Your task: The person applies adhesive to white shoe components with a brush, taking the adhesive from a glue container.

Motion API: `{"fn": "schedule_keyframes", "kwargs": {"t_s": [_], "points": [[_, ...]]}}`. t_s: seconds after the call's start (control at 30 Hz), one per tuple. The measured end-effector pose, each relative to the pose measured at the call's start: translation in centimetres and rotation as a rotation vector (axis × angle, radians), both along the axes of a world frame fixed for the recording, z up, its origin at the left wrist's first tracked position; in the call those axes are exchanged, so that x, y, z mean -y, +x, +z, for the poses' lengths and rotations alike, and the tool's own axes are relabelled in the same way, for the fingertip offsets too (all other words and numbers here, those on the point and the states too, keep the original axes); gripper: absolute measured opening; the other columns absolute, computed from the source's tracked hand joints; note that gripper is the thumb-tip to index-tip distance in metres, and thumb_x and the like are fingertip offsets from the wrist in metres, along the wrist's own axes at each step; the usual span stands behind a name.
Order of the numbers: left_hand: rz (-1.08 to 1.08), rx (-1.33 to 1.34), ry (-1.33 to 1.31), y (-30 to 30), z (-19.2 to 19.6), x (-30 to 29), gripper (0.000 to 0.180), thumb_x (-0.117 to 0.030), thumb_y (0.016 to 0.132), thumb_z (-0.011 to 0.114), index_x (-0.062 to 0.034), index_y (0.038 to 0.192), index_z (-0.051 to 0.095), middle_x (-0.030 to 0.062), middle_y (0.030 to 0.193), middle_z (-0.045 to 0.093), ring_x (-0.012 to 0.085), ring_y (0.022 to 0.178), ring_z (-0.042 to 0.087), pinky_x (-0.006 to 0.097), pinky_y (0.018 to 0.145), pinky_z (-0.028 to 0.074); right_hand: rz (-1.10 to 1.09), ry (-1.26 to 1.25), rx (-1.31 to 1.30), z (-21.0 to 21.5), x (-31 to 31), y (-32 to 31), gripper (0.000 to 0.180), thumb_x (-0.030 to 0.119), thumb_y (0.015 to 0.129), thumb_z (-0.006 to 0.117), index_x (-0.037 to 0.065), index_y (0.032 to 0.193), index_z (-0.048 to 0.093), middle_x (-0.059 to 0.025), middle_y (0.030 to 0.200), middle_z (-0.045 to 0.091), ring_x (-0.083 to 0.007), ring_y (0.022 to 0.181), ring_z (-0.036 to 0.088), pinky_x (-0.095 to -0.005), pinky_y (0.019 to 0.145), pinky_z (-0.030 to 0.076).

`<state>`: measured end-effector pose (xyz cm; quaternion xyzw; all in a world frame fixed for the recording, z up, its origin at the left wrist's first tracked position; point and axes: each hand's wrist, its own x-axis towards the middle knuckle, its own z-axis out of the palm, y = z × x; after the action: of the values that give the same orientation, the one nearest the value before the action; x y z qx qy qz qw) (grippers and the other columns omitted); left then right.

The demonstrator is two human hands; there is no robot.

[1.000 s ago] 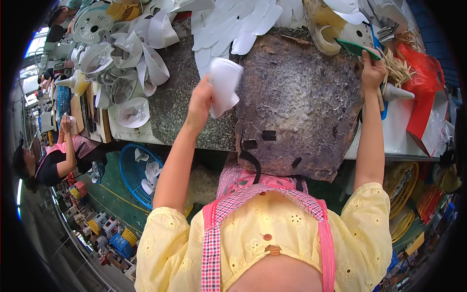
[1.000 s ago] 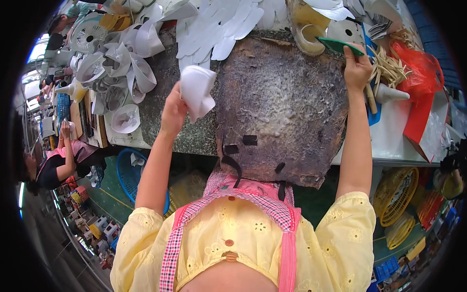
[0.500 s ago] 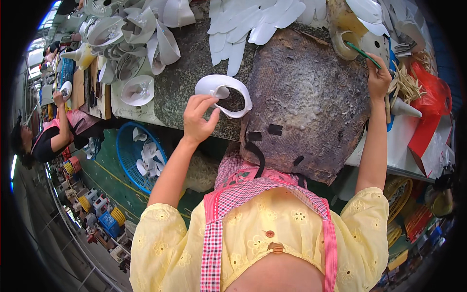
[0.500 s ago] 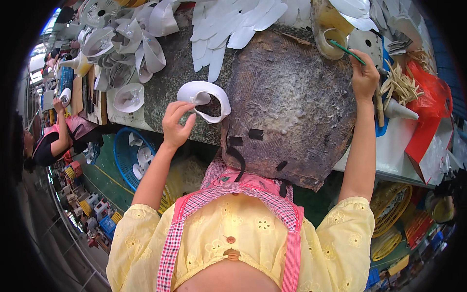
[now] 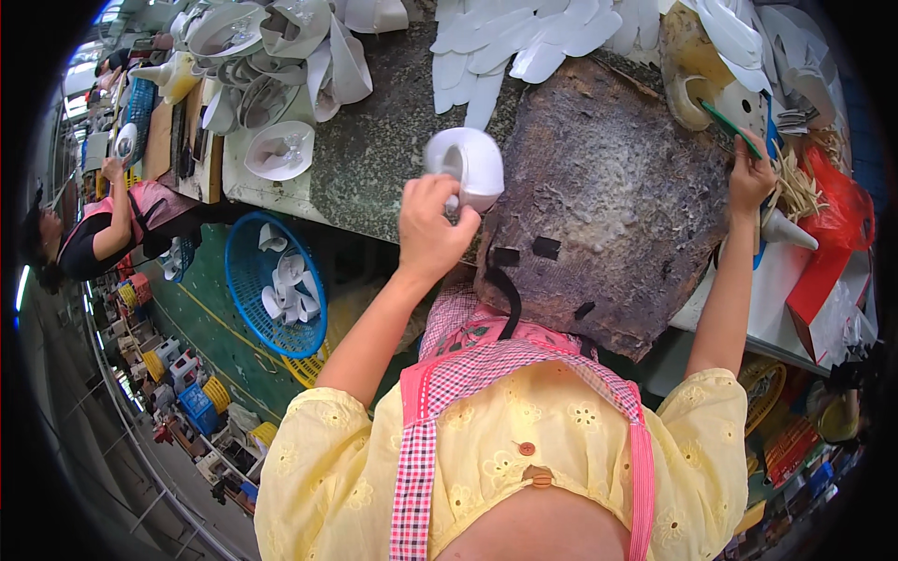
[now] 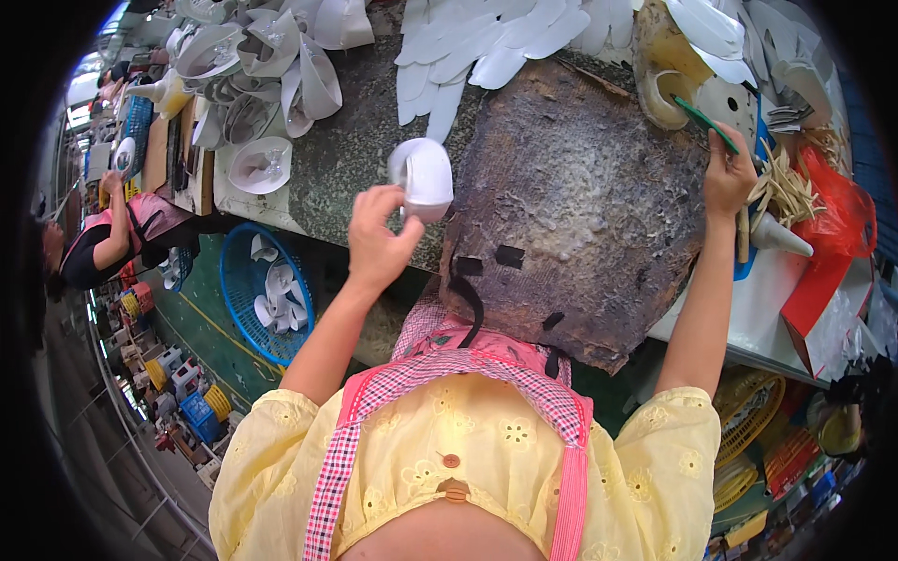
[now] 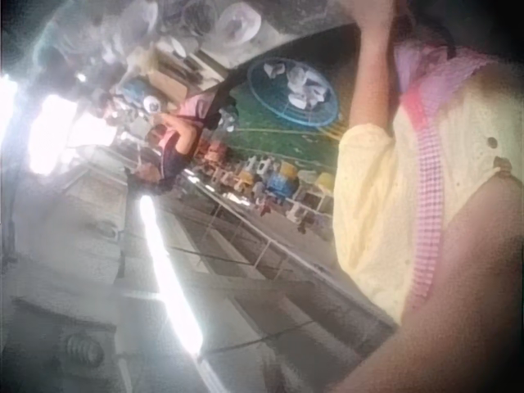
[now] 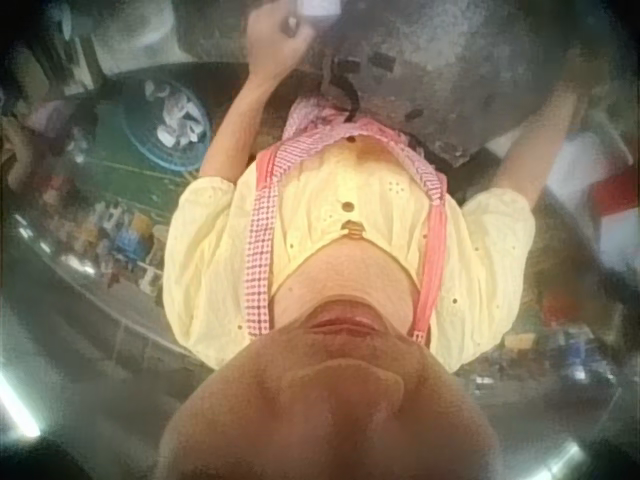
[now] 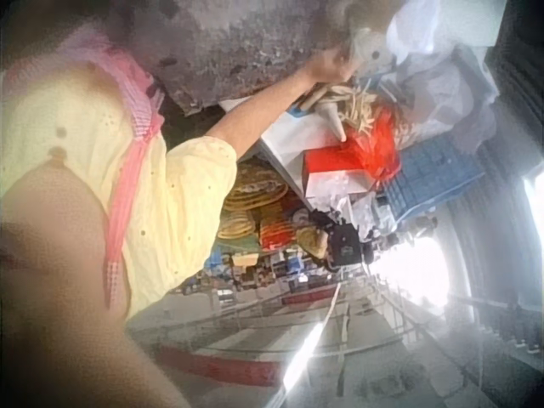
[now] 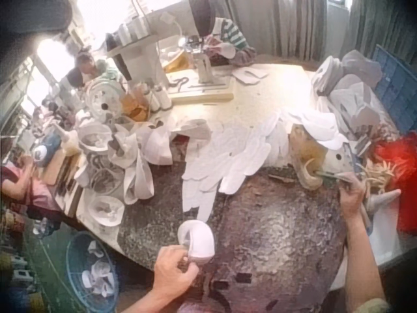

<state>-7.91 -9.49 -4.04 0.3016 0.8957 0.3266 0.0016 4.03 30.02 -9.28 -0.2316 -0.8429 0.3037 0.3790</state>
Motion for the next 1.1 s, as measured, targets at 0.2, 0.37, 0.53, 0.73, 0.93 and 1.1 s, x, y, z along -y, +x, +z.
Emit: {"fn": "schedule_keyframes", "kwargs": {"t_s": [0.2, 0.37, 0.53, 0.73, 0.93, 1.1], "points": [[0.142, 1.055, 0.781, -3.5, 3.8, 0.4, 0.025, -0.002, 0.073, 0.046, 0.0005, 0.097, 0.052, 0.0061, 0.092, 0.057, 0.0151, 0.085, 0.054, 0.03, 0.076, 0.044, -0.286, -0.351, -0.289, -0.3, -1.9, 0.9, 0.016, 0.013, 0.078, 0.063, -0.002, 0.079, 0.059, -0.0052, 0.074, 0.06, -0.009, 0.057, 0.054, -0.0209, 0.053, 0.047], [0.182, 1.257, 0.962, -4.5, -1.0, -0.4, 0.022, -0.004, 0.075, 0.043, -0.0019, 0.097, 0.047, 0.006, 0.094, 0.053, 0.0156, 0.086, 0.052, 0.035, 0.078, 0.046, -0.059, -0.717, -0.42, 2.2, 4.0, 0.1, 0.012, 0.013, 0.08, 0.061, 0.002, 0.082, 0.057, -0.0036, 0.068, 0.057, -0.0098, 0.051, 0.052, -0.0205, 0.045, 0.042], [0.225, 1.304, 0.937, -5.4, -2.0, -0.7, 0.022, -0.006, 0.076, 0.042, -0.0024, 0.097, 0.047, 0.0066, 0.094, 0.053, 0.0157, 0.086, 0.052, 0.036, 0.078, 0.045, 0.256, -1.113, -0.454, 3.2, 11.7, -2.8, 0.013, 0.013, 0.082, 0.056, 0.0, 0.087, 0.054, -0.0063, 0.071, 0.058, -0.0121, 0.049, 0.052, -0.0233, 0.045, 0.042], [0.19, 1.273, 0.846, -5.0, 0.6, -2.0, 0.017, -0.006, 0.077, 0.043, -0.0037, 0.094, 0.048, 0.0051, 0.087, 0.054, 0.0138, 0.078, 0.053, 0.03, 0.071, 0.046, 0.403, -1.115, -0.498, 5.5, 15.6, -5.7, 0.012, 0.009, 0.084, 0.053, 0.0, 0.092, 0.054, -0.0083, 0.073, 0.058, -0.0137, 0.052, 0.053, -0.0229, 0.045, 0.042], [0.272, 1.309, 0.847, -4.4, -0.2, -2.1, 0.013, -0.006, 0.078, 0.045, -0.0054, 0.091, 0.049, 0.0007, 0.081, 0.053, 0.0081, 0.071, 0.05, 0.025, 0.064, 0.043, 0.344, -0.877, -0.196, 3.9, 20.3, -8.0, 0.013, 0.008, 0.083, 0.053, 0.002, 0.094, 0.054, -0.004, 0.068, 0.056, -0.0077, 0.048, 0.051, -0.0188, 0.042, 0.039], [0.285, 1.304, 0.817, -4.4, -0.1, -2.5, 0.011, -0.007, 0.077, 0.047, -0.0072, 0.088, 0.05, -0.0021, 0.076, 0.052, 0.0049, 0.066, 0.046, 0.022, 0.059, 0.038, 0.272, -0.585, -0.116, 0.5, 20.8, -9.7, 0.011, 0.008, 0.082, 0.053, 0.006, 0.092, 0.055, -0.0002, 0.061, 0.056, -0.0046, 0.047, 0.05, -0.0198, 0.042, 0.039]]}}
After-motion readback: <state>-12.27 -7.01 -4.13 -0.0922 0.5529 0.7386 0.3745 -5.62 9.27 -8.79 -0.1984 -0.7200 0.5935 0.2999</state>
